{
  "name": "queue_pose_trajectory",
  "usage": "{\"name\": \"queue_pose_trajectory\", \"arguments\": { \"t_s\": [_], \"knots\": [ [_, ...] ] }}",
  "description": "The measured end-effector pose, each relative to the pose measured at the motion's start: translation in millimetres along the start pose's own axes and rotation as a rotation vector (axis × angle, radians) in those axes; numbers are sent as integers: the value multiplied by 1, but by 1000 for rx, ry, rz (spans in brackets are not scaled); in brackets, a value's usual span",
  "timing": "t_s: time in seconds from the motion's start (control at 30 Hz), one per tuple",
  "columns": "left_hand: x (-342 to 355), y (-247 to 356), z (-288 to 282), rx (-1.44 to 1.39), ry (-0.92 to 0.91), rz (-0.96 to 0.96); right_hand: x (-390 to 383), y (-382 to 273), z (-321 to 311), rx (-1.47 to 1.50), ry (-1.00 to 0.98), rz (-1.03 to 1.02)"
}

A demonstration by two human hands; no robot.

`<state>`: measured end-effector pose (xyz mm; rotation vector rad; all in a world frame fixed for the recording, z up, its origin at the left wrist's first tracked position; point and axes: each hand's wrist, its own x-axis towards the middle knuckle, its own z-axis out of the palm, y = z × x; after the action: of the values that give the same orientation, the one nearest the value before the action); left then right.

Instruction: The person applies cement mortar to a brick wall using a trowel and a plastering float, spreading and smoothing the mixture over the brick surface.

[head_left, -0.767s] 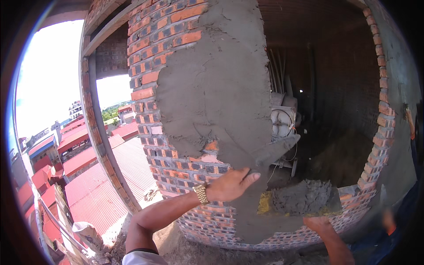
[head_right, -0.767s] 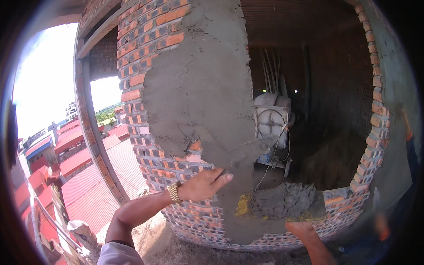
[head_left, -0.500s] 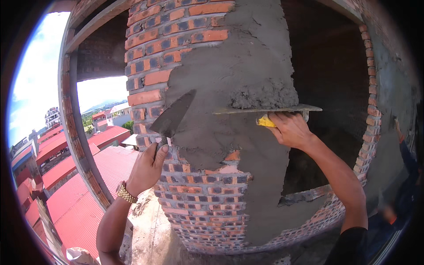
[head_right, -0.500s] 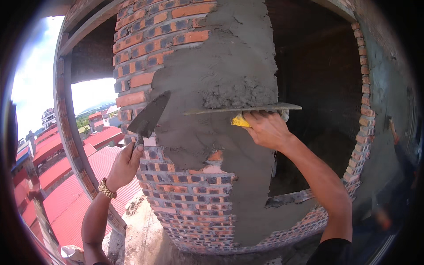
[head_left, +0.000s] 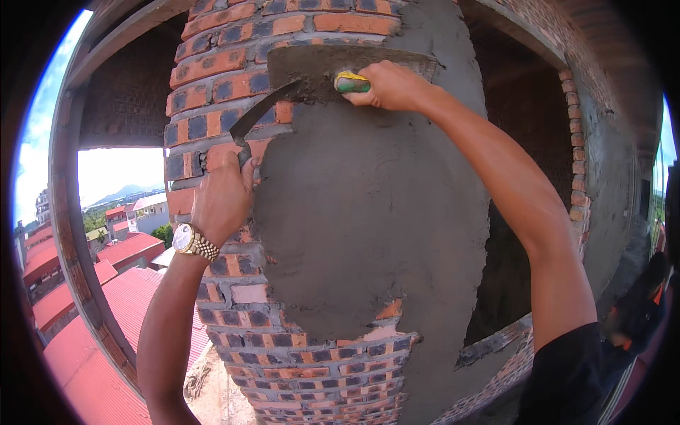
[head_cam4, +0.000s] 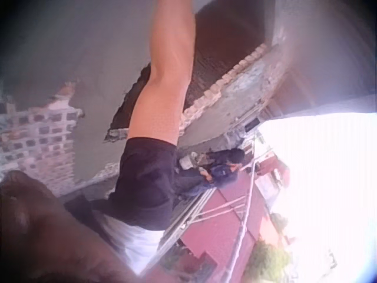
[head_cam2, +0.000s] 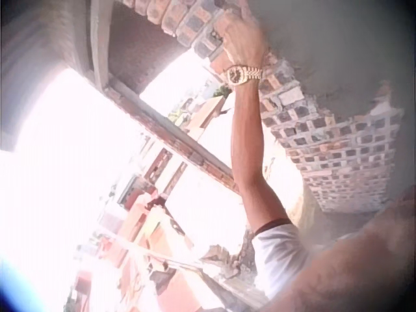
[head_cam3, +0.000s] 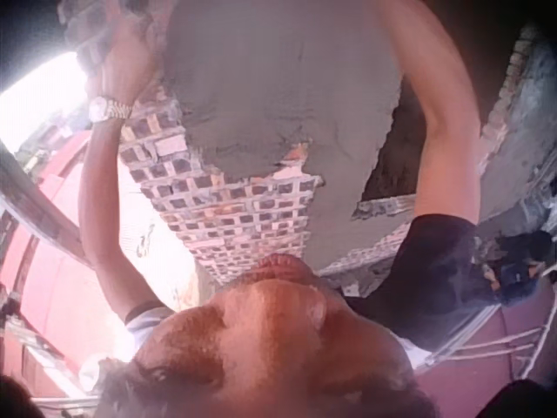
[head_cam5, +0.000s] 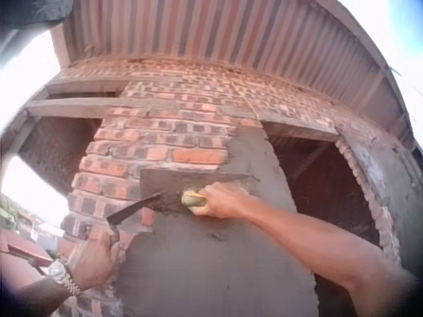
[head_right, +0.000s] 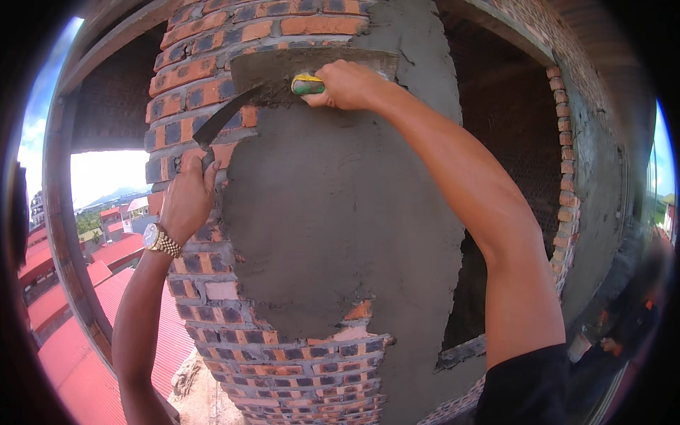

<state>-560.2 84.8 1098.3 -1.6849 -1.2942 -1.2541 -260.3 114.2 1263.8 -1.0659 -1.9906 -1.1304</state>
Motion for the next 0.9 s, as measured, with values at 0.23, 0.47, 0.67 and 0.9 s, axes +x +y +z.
{"name": "queue_pose_trajectory", "arguments": {
  "t_s": [0.23,0.47,0.67,0.9],
  "knots": [
    [63,0,11,140,91,107,43,46,-14,-145,227,-44],
    [148,1,16,369,291,270,99,80,-59,-219,321,9],
    [180,56,-3,492,349,289,112,103,-72,-31,370,-99],
    [208,91,-1,365,315,162,144,106,-58,-51,360,295]
  ]
}}
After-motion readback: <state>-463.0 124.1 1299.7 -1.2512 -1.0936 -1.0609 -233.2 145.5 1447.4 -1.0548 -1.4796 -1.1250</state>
